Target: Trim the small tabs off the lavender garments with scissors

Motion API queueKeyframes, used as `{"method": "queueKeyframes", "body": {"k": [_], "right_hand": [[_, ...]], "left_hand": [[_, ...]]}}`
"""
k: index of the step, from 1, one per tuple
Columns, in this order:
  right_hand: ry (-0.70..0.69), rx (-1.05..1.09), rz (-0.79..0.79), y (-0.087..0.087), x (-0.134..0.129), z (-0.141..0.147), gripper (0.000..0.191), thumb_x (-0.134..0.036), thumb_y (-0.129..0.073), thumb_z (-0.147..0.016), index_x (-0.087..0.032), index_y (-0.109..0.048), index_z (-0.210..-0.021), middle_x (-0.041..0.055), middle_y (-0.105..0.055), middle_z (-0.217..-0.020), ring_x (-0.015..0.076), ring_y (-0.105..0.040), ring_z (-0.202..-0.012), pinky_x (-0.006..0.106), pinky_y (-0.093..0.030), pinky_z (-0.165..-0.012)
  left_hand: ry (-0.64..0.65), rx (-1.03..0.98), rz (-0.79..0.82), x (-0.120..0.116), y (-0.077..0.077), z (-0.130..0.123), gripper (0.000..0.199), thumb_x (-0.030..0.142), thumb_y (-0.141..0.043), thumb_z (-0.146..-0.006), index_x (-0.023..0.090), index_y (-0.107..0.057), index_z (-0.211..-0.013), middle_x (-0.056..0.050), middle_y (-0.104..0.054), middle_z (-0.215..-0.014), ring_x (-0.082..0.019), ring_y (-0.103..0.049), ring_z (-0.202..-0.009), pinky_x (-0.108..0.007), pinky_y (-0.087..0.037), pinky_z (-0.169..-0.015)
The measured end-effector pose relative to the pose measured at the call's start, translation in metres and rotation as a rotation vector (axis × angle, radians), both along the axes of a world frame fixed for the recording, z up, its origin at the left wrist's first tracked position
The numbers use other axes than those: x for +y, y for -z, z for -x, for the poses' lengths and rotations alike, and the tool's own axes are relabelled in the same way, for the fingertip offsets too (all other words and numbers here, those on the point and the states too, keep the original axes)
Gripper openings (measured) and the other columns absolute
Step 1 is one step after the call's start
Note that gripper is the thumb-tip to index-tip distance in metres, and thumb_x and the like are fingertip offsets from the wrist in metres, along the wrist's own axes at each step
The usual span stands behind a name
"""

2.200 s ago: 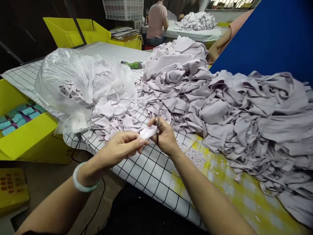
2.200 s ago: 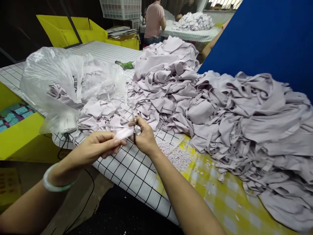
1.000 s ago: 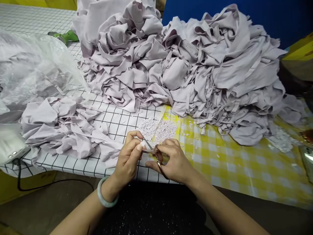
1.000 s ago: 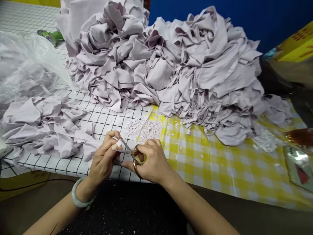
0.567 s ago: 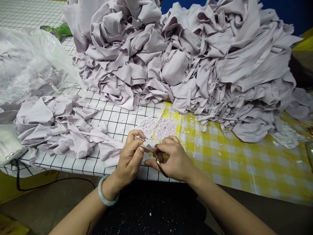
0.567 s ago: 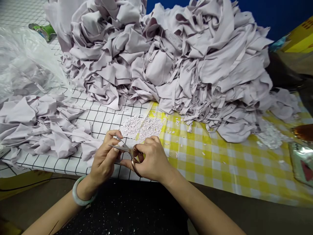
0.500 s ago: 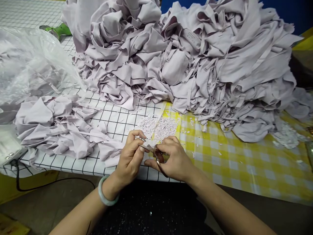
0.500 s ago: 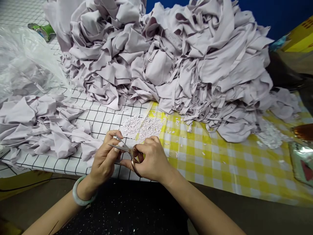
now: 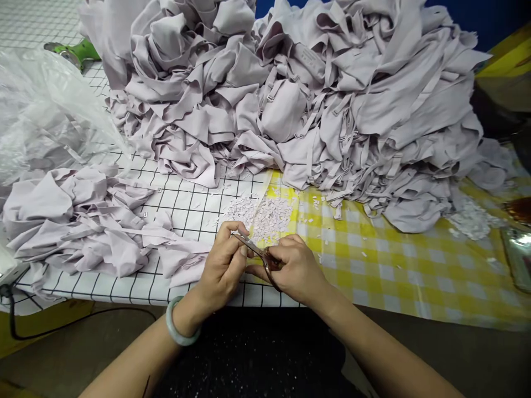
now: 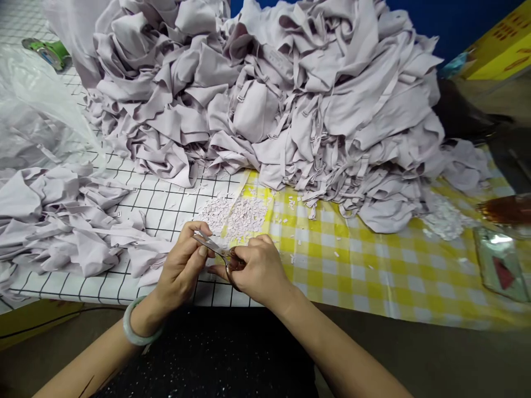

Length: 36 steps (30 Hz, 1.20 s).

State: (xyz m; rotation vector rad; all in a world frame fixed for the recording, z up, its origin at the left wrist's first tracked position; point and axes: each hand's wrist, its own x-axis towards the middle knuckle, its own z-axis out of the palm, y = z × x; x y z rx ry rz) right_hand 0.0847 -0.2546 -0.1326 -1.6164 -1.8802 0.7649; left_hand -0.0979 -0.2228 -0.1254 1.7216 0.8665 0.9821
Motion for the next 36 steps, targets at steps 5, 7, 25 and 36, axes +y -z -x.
{"method": "queueKeyframes", "body": {"k": [5,7,25,36], "right_hand": [[0.101,0.004,0.033,0.008,-0.003,-0.014,0.063,-0.071,-0.069,-0.079,-0.020,-0.049,-0.047,-0.0028,-0.042,-0.047,0.0120,-0.038,-0.049,0.031,-0.033,-0.060],[0.147,0.050,0.051,0.006,-0.003,-0.023,0.057,-0.070,-0.070,-0.079,-0.022,-0.052,-0.054,-0.0012,-0.049,-0.052,0.0142,-0.044,-0.052,0.031,-0.035,-0.058],[-0.026,0.638,0.232,-0.001,0.035,0.120,0.022,-0.031,-0.071,-0.074,-0.023,-0.053,-0.084,0.0026,-0.065,-0.089,0.0213,-0.061,-0.084,0.035,-0.049,-0.077],[-0.068,1.224,0.703,-0.021,0.069,0.139,0.032,-0.032,-0.077,-0.057,-0.021,-0.055,-0.078,-0.0028,-0.056,-0.069,0.0130,-0.049,-0.060,0.027,-0.040,-0.057]], "left_hand": [[0.055,0.055,-0.068,0.005,0.000,-0.008,0.024,0.016,-0.040,-0.102,0.019,-0.056,-0.085,-0.009,-0.051,-0.097,-0.023,-0.049,-0.108,-0.036,-0.049,-0.088],[0.182,0.167,-0.091,-0.004,-0.010,0.000,0.020,0.017,-0.043,-0.102,0.018,-0.056,-0.087,-0.011,-0.055,-0.106,-0.023,-0.054,-0.107,-0.036,-0.051,-0.087],[0.046,0.624,-0.354,0.057,-0.051,0.132,0.017,0.017,-0.053,-0.091,0.017,-0.070,-0.088,-0.010,-0.063,-0.095,-0.021,-0.057,-0.083,-0.035,-0.050,-0.076],[0.110,0.188,0.078,0.013,-0.089,0.122,0.029,0.025,-0.048,-0.100,0.019,-0.072,-0.085,-0.010,-0.061,-0.109,-0.023,-0.059,-0.108,-0.037,-0.049,-0.097]]}}
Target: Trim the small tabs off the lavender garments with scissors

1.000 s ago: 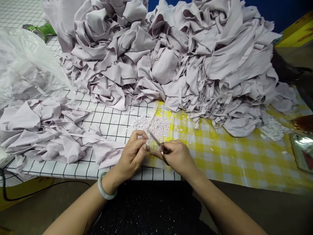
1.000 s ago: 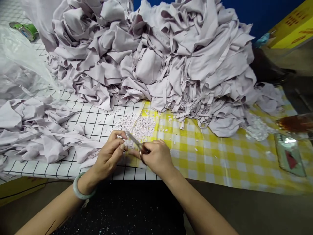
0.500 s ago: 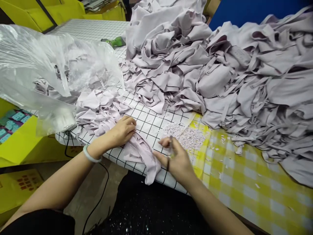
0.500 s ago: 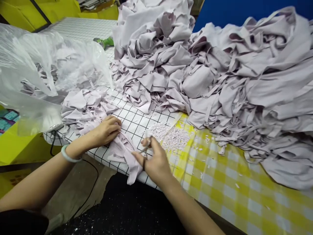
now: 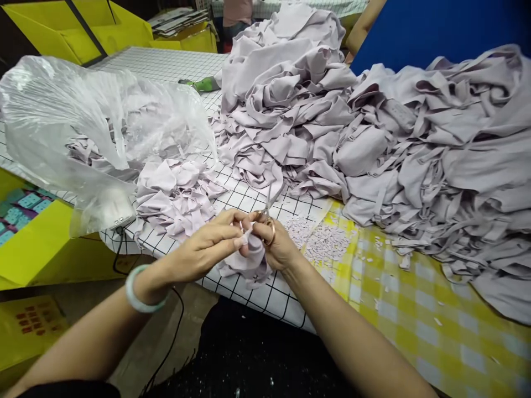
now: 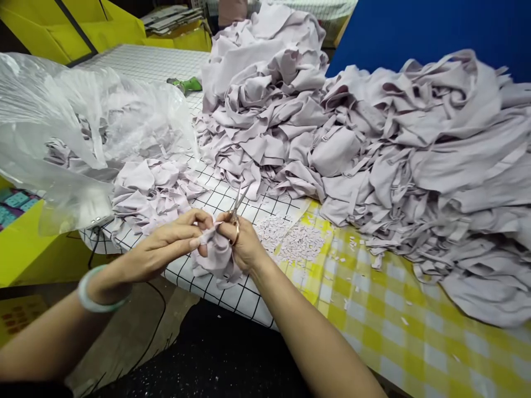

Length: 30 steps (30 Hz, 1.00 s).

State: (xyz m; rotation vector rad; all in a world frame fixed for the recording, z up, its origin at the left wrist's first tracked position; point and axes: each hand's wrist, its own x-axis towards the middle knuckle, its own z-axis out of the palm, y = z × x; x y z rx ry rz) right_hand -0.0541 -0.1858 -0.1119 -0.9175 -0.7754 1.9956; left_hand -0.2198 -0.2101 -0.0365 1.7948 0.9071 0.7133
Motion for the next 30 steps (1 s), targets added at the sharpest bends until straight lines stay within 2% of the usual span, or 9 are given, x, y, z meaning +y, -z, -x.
{"method": "queueKeyframes", "body": {"k": [2,3,5,7,9,12,15,20,30], "right_hand": [[-0.037,0.037,0.043,0.007,-0.011,0.009,0.038,-0.038,-0.080,-0.056,-0.021,-0.054,-0.077,-0.0021,-0.057,-0.071,0.0143,-0.053,-0.064,0.028,-0.044,-0.062],[-0.042,0.031,0.031,0.010,-0.016,0.010,0.040,-0.041,-0.082,-0.057,-0.021,-0.053,-0.076,-0.0020,-0.058,-0.072,0.0148,-0.054,-0.066,0.029,-0.046,-0.065],[-0.056,-0.054,-0.050,0.013,-0.025,0.003,0.043,-0.048,-0.082,-0.061,-0.022,-0.053,-0.078,-0.0014,-0.060,-0.073,0.0163,-0.056,-0.069,0.031,-0.047,-0.068],[-0.063,-0.272,-0.210,0.010,-0.030,-0.014,0.041,-0.049,-0.080,-0.068,-0.022,-0.056,-0.086,0.0010,-0.064,-0.082,0.0187,-0.059,-0.076,0.033,-0.049,-0.072],[-0.051,-0.573,-0.416,0.002,-0.033,-0.036,0.037,-0.049,-0.076,-0.074,-0.023,-0.059,-0.094,0.0042,-0.065,-0.092,0.0223,-0.060,-0.088,0.037,-0.048,-0.081],[-0.072,-0.945,-0.672,-0.010,-0.039,-0.063,0.037,-0.056,-0.072,-0.078,-0.022,-0.061,-0.084,0.0058,-0.064,-0.089,0.0260,-0.055,-0.093,0.041,-0.044,-0.085],[-0.124,-1.086,-0.753,-0.015,-0.045,-0.074,0.047,-0.065,-0.071,-0.078,-0.022,-0.055,-0.067,0.0035,-0.059,-0.072,0.0232,-0.051,-0.081,0.037,-0.041,-0.076],[-0.123,-1.153,-0.764,-0.011,-0.051,-0.082,0.056,-0.069,-0.067,-0.079,-0.020,-0.050,-0.058,0.0009,-0.051,-0.060,0.0190,-0.049,-0.070,0.034,-0.037,-0.073],[-0.139,-1.183,-0.791,-0.006,-0.051,-0.094,0.056,-0.066,-0.070,-0.079,-0.020,-0.049,-0.056,-0.0004,-0.052,-0.056,0.0165,-0.047,-0.065,0.033,-0.032,-0.073]], "left_hand": [[-0.183,-0.215,-0.014,-0.005,0.022,-0.016,0.030,0.025,-0.049,-0.099,0.018,-0.070,-0.079,-0.011,-0.059,-0.116,-0.025,-0.053,-0.117,-0.037,-0.047,-0.100],[-0.271,-0.318,0.012,-0.007,0.033,-0.024,0.031,0.025,-0.049,-0.099,0.018,-0.068,-0.076,-0.011,-0.058,-0.114,-0.023,-0.055,-0.110,-0.035,-0.049,-0.093],[-0.404,-0.475,0.117,-0.009,0.049,-0.036,0.033,0.027,-0.049,-0.099,0.016,-0.064,-0.072,-0.009,-0.055,-0.109,-0.016,-0.056,-0.082,-0.029,-0.048,-0.068],[-0.467,-0.529,0.203,-0.011,0.058,-0.044,0.033,0.028,-0.048,-0.099,0.015,-0.063,-0.073,-0.007,-0.051,-0.105,-0.009,-0.043,-0.060,-0.027,-0.038,-0.054],[-0.494,-0.494,0.214,-0.013,0.061,-0.048,0.033,0.029,-0.048,-0.100,0.015,-0.064,-0.075,-0.005,-0.049,-0.102,-0.008,-0.039,-0.059,-0.028,-0.034,-0.053],[-0.484,-0.376,0.167,-0.018,0.062,-0.053,0.034,0.029,-0.046,-0.102,0.016,-0.063,-0.076,-0.006,-0.049,-0.099,-0.014,-0.045,-0.072,-0.028,-0.039,-0.061],[-0.412,-0.299,0.081,-0.021,0.064,-0.060,0.035,0.027,-0.041,-0.103,0.017,-0.062,-0.076,-0.008,-0.050,-0.101,-0.020,-0.049,-0.095,-0.031,-0.044,-0.077],[-0.291,-0.252,-0.033,-0.022,0.065,-0.069,0.032,0.018,-0.038,-0.103,0.019,-0.058,-0.078,-0.007,-0.052,-0.100,-0.021,-0.045,-0.109,-0.033,-0.040,-0.096],[-0.194,-0.190,-0.114,-0.020,0.069,-0.075,0.030,0.015,-0.035,-0.103,0.019,-0.055,-0.080,-0.006,-0.048,-0.098,-0.021,-0.045,-0.107,-0.035,-0.044,-0.092]]}}
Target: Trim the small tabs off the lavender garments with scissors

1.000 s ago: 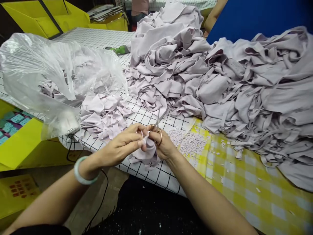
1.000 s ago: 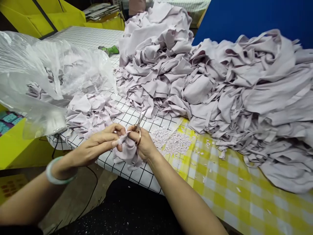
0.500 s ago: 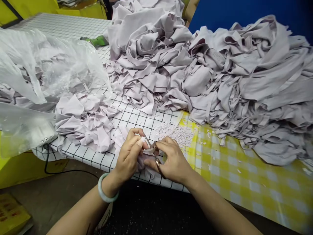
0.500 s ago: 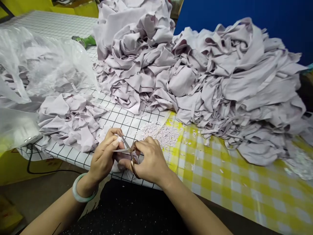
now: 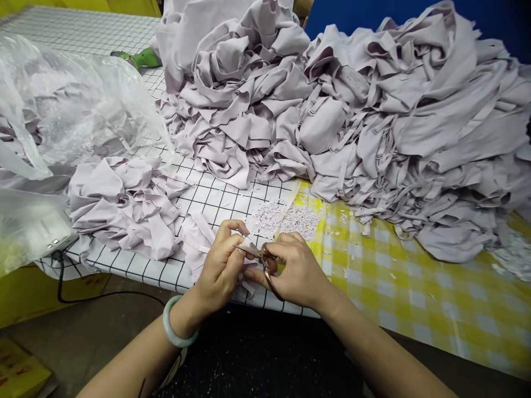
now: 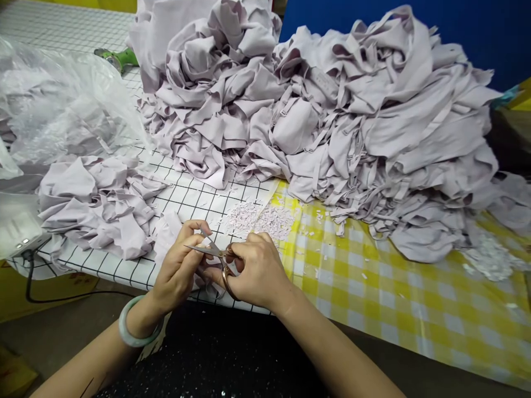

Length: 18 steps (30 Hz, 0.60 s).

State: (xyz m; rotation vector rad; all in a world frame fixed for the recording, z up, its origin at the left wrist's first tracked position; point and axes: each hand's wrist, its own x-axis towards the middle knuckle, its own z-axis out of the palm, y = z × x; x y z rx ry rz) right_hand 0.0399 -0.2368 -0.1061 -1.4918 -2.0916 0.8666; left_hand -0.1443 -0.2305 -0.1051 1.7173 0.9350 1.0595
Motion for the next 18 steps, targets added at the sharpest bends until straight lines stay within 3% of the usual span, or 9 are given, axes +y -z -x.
{"method": "queueKeyframes", "body": {"k": [8,18], "right_hand": [[0.034,0.007,-0.053,0.007,0.000,-0.003,0.055,-0.064,-0.068,-0.081,-0.019,-0.050,-0.055,-0.0010,-0.050,-0.054,0.0148,-0.045,-0.061,0.031,-0.033,-0.071],[0.157,-0.033,-0.043,0.022,-0.008,-0.019,0.063,-0.068,-0.057,-0.087,-0.019,-0.047,-0.048,-0.0023,-0.044,-0.048,0.0118,-0.041,-0.052,0.028,-0.035,-0.062]], "left_hand": [[0.030,0.001,0.044,-0.002,0.007,-0.004,0.027,0.013,-0.036,-0.103,0.019,-0.057,-0.086,-0.006,-0.048,-0.101,-0.021,-0.046,-0.110,-0.038,-0.043,-0.096],[0.141,0.002,0.135,0.012,0.011,-0.023,0.029,0.017,-0.036,-0.104,0.018,-0.056,-0.082,-0.006,-0.047,-0.104,-0.018,-0.049,-0.098,-0.034,-0.045,-0.086]]}}
